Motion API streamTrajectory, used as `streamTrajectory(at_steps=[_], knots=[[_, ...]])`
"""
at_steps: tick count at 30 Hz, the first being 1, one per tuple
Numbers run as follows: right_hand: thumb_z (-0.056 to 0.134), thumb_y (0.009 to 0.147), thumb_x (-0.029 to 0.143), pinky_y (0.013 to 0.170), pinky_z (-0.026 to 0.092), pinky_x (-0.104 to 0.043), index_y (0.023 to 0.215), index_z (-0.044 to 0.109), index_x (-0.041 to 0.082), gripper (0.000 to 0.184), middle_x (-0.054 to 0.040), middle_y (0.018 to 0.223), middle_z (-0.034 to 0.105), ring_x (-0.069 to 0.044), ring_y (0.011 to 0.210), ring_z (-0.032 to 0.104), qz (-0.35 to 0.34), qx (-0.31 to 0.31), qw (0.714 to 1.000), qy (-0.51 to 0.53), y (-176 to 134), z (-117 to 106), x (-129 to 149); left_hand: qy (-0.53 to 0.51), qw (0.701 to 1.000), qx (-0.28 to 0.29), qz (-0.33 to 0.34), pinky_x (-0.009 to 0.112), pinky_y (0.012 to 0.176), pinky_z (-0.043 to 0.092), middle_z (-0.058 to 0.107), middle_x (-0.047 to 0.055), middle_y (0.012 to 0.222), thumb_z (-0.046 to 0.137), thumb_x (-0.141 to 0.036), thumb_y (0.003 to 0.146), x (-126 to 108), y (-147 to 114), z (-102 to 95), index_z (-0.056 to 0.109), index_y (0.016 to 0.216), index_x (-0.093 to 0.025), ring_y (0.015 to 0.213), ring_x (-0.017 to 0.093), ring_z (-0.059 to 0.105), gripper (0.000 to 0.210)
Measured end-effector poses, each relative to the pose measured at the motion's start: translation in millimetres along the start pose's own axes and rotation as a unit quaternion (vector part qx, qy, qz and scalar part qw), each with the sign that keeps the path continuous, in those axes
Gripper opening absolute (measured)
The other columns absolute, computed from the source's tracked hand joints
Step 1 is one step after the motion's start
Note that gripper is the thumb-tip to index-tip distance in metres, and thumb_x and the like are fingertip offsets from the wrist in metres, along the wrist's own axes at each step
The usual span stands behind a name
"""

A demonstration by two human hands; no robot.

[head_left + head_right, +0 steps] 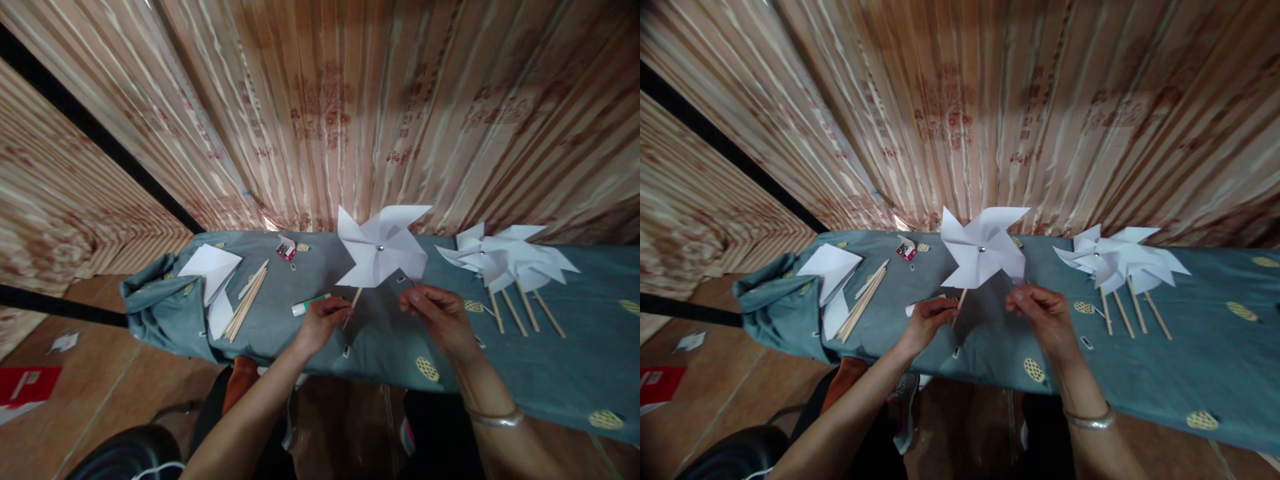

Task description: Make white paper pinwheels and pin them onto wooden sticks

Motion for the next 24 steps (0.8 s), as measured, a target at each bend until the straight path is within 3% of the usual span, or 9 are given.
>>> streamTrajectory(at_steps=[5,9,14,24], knots=[[0.087,0.056,0.052,0.051,0.046,-0.027,0.061,0.073,0.026,0.03,0.0007,0.059,0.066,-0.013,0.056,0.057,-0.024,-0.119,0.99,0.068,8,-47,9,0.015,1.0,-0.003,-0.001,0.026,0.063,0.041,0.069,0.004,0.068,0.082,-0.041,0.062,-3,-1,-3.0,0.078,0.071,-0.016,0.065,0.014,0.055,0.026],[0.085,0.062,0.046,0.062,0.049,-0.027,0.069,0.075,0.025,0.024,0.0006,0.07,0.069,-0.013,0.065,0.059,-0.075,-0.187,0.978,0.043,9,-64,15,0.018,1.0,0.004,0.003,0.026,0.063,0.042,0.069,0.004,0.068,0.082,-0.04,0.061,-4,-3,-1.8,0.078,0.07,-0.016,0.065,0.015,0.055,0.025],[0.081,0.069,0.041,0.069,0.051,-0.03,0.082,0.077,0.026,0.021,-0.0003,0.08,0.073,-0.016,0.073,0.063,-0.083,-0.146,0.984,-0.056,10,-54,12,0.046,0.999,0.015,0.005,0.026,0.061,0.043,0.068,0.005,0.069,0.081,-0.039,0.063,-2,-6,-1.6,0.077,0.07,-0.016,0.065,0.015,0.056,0.024],[0.084,0.065,0.044,0.057,0.043,-0.028,0.068,0.075,0.025,0.022,0.0029,0.062,0.064,-0.013,0.058,0.053,-0.043,-0.101,0.993,-0.041,8,-26,0,0.048,0.998,-0.028,0.025,0.027,0.062,0.046,0.072,0.006,0.07,0.084,-0.043,0.058,-5,-12,-12.2,0.079,0.068,-0.018,0.064,0.016,0.059,0.026]])
Point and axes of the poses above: each hand's wrist, its own y-axis towards the middle knuckle, its own z-axis out of the palm, x = y × z, the point moved 9 cm from there along y, towards the middle knuckle
